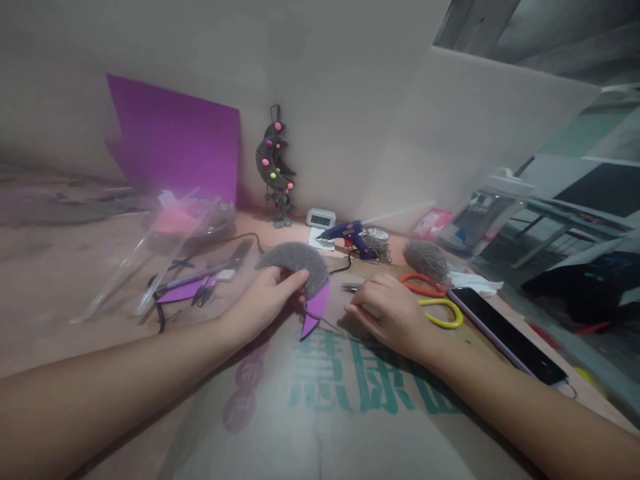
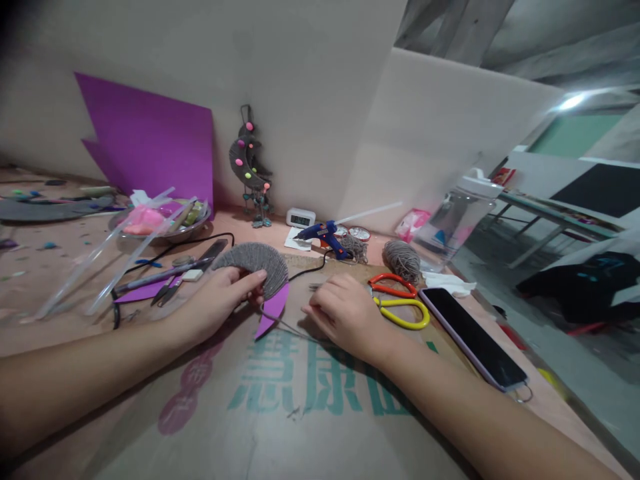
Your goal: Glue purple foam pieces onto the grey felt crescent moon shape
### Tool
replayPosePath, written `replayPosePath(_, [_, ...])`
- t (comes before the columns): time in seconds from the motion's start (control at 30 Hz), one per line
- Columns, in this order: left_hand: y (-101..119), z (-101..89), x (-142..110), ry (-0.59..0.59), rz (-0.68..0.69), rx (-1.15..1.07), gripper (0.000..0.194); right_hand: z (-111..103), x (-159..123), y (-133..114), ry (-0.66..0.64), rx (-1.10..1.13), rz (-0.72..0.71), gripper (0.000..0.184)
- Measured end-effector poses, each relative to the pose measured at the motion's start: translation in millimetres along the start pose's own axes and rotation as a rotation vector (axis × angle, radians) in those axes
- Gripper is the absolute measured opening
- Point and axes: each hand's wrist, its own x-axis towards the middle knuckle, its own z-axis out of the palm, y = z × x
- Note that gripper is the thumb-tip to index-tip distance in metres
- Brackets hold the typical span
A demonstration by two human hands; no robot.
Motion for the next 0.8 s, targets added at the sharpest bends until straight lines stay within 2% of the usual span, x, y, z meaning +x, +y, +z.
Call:
replayPosePath(0.2, [-4.2,-0.6,2.2,-0.007,-0.024,-0.031,0.034,-9.8,0.9,26.1,0.022,-0.099,0.15,0.032])
replayPosePath(0.37, [-6.3,-1.6,3.7,-0.031,0.007,-0.03,0.033,-9.2,1.1,48.6,0.022,-0.045,0.397,0.018])
replayPosePath(0.47, [-11.4,-1.4,5.7,-0.036,0.034,-0.053,0.035,-7.6,0.5,53.9,-0.031,0.005,0.518,0.026])
replayPosePath(0.63, [-15.9,1.2,9.3,-0.059,0.054,-0.127,0.034,-3.8,-0.3,58.1,-0.09,0.095,0.593,0.039])
replayPosePath(0.7, [-15.9,2.3,10.2,-0.074,0.047,-0.141,0.032,-0.4,2.9,63.8,-0.085,0.145,0.652,0.045])
replayPosePath(0.8, [-17.8,3.1,11.6,-0.091,0.06,-0.173,0.032,7.1,14.3,78.7,-0.008,0.21,0.773,0.052])
